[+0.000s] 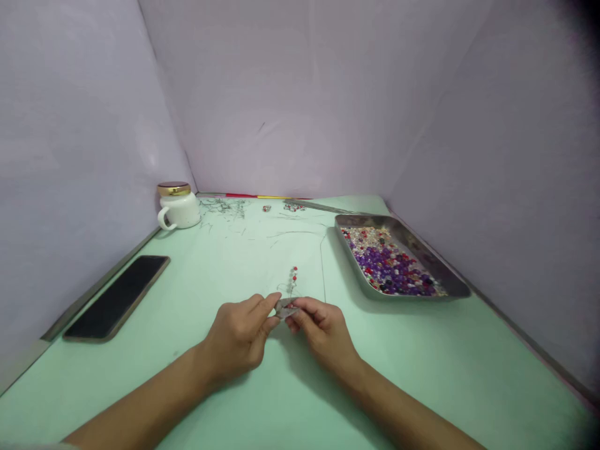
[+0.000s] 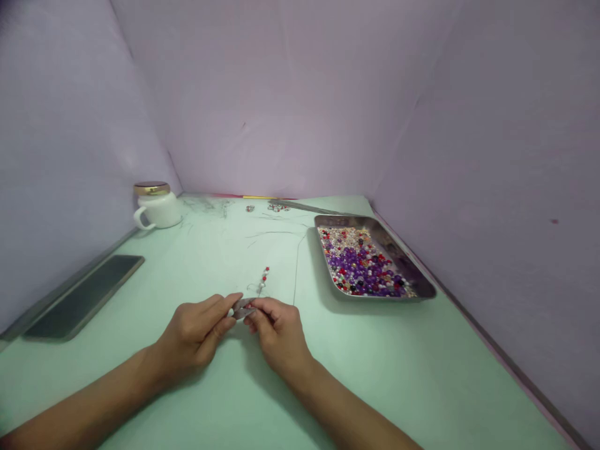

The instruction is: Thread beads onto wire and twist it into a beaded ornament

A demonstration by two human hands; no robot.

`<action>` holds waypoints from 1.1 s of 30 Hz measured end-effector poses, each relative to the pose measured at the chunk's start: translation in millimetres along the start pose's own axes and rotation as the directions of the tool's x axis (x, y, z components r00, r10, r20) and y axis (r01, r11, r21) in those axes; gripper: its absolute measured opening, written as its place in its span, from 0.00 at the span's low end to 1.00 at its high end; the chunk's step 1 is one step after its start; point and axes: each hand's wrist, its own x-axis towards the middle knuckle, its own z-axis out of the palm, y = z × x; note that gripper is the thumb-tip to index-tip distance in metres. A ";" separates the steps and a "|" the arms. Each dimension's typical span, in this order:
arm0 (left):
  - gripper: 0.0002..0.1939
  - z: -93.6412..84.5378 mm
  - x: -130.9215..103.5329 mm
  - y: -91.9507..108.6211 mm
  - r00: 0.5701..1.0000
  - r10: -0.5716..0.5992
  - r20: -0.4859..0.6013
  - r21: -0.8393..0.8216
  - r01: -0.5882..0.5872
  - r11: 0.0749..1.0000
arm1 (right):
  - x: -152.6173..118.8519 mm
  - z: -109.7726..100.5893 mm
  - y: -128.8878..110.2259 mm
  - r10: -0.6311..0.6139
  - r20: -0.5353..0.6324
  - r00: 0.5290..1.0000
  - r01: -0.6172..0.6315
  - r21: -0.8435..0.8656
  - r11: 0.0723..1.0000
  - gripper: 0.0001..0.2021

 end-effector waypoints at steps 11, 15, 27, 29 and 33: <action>0.14 -3.9 1.2 -2.3 0.994 0.061 0.093 0.046 -0.066 0.997 | 1.0 -7.4 -0.4 -0.062 0.093 0.994 0.078 -0.189 0.979 0.09; 0.15 -4.2 1.6 -3.1 0.993 0.020 0.120 -0.050 -0.014 0.999 | 1.7 -7.7 -2.0 -0.038 0.085 0.996 0.049 -0.133 0.990 0.08; 0.14 -5.2 2.1 -6.8 0.963 -0.262 0.070 -0.184 0.270 0.945 | 9.0 -47.0 -34.7 -0.207 -0.167 0.964 0.132 -0.378 0.916 0.07; 0.14 -4.1 1.1 -7.5 0.957 -0.279 0.078 -0.166 0.288 0.943 | 13.8 -74.3 -38.8 -0.207 -0.190 0.960 0.083 -0.511 0.856 0.08; 0.15 0.6 -3.5 -17.4 0.953 -0.298 0.051 -0.144 0.303 0.942 | 27.0 -140.8 -39.2 -0.137 -0.226 0.964 -0.086 -0.758 0.647 0.08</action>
